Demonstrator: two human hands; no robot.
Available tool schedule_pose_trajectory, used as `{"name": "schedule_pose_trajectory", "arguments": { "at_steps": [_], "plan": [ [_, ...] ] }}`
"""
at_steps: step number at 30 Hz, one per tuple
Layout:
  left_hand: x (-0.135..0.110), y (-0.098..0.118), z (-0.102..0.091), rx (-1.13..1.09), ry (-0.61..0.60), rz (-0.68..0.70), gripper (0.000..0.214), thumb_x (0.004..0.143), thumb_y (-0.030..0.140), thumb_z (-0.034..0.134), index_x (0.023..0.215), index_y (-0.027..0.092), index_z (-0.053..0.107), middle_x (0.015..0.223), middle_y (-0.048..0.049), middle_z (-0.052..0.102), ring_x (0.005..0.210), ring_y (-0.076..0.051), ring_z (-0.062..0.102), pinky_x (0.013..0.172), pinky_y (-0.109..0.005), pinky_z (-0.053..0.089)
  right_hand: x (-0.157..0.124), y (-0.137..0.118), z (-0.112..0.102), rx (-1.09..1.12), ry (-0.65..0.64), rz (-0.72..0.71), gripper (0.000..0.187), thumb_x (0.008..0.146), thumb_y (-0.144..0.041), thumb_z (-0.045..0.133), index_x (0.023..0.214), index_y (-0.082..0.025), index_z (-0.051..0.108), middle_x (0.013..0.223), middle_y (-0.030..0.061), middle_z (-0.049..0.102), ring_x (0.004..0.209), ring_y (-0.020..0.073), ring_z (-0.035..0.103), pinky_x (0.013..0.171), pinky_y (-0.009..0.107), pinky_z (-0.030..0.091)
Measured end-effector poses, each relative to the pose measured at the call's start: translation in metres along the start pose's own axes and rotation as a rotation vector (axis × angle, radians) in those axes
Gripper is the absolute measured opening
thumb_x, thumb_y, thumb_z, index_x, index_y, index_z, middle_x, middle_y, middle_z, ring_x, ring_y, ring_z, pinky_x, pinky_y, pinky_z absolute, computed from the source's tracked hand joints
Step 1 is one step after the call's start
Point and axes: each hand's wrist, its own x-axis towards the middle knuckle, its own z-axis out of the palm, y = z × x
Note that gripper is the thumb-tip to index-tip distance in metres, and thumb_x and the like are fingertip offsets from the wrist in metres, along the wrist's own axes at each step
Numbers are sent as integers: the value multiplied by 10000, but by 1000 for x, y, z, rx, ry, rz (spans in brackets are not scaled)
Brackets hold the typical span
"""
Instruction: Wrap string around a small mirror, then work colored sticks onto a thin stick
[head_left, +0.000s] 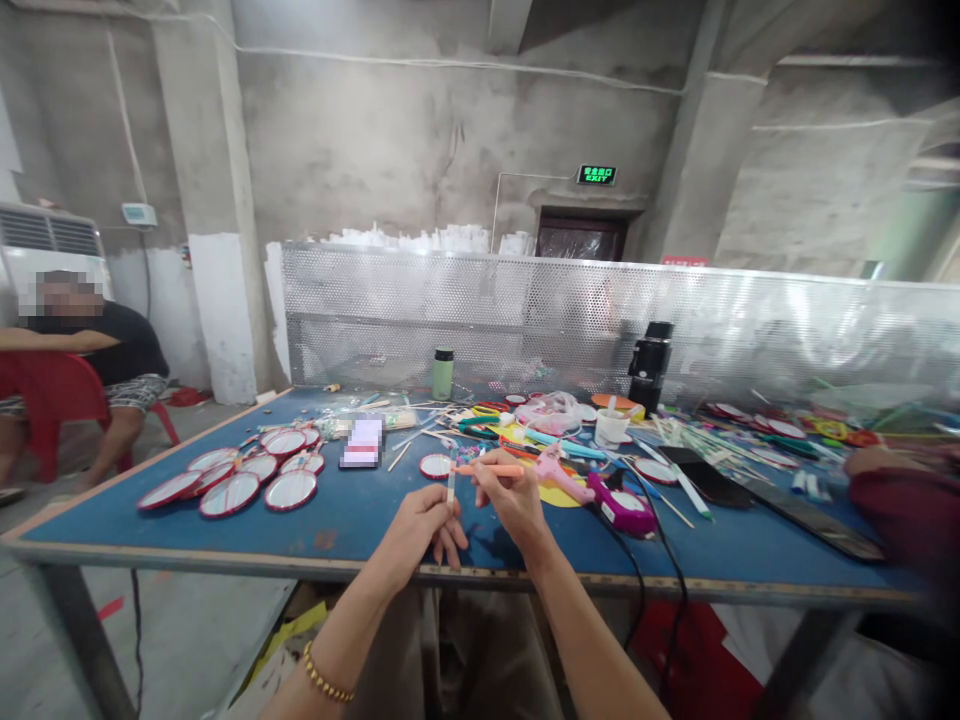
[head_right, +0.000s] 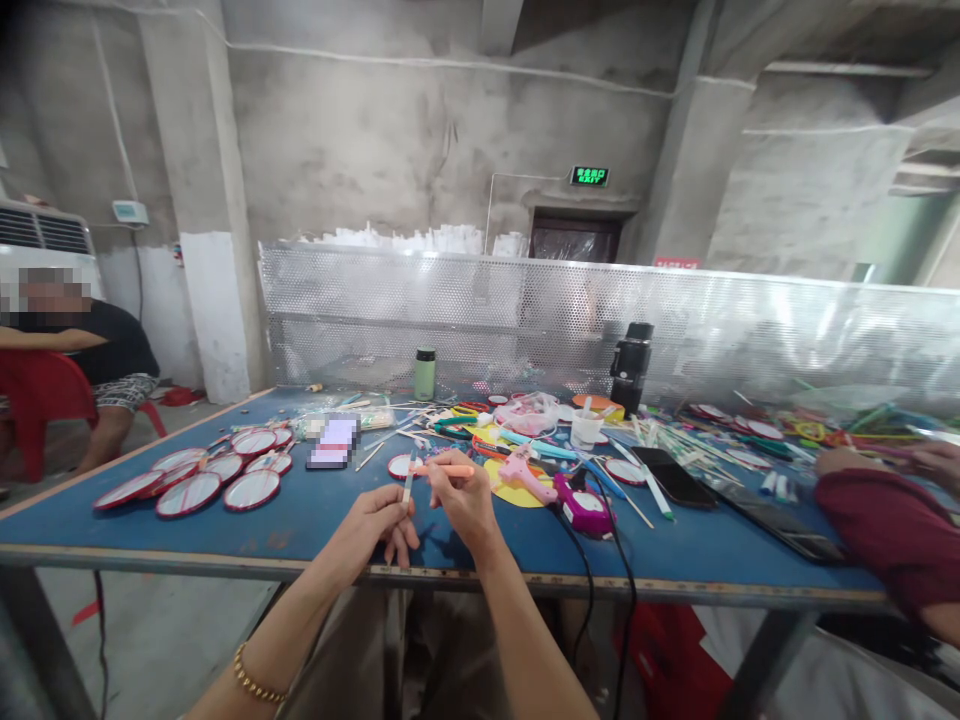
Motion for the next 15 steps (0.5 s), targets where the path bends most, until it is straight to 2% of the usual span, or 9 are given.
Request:
{"name": "schedule_pose_trajectory", "arguments": {
  "at_steps": [7, 12, 15],
  "plan": [
    [-1, 1, 1, 4, 7, -9, 180, 787, 338, 485, 782, 158, 481, 581, -49, 663, 386, -147, 603, 349, -176, 294, 0, -2, -1, -12, 43, -29, 216, 856, -346, 556, 748, -167, 613, 568, -18, 579, 412, 91, 527, 421, 209, 423],
    [-1, 2, 2, 34, 8, 5, 195, 793, 353, 484, 794, 158, 485, 580, -44, 659, 381, -137, 596, 353, -174, 297, -1, -2, 1, -21, 33, -39, 205, 852, -347, 560, 764, -174, 628, 514, -33, 554, 415, 100, 525, 435, 212, 440],
    [-1, 1, 2, 29, 20, -3, 203, 797, 361, 483, 797, 158, 480, 581, -42, 657, 381, -141, 598, 348, -174, 289, 0, -2, 1, -25, 41, -44, 216, 848, -354, 559, 744, -175, 622, 550, -25, 578, 411, 94, 522, 419, 206, 434]
  ]
}}
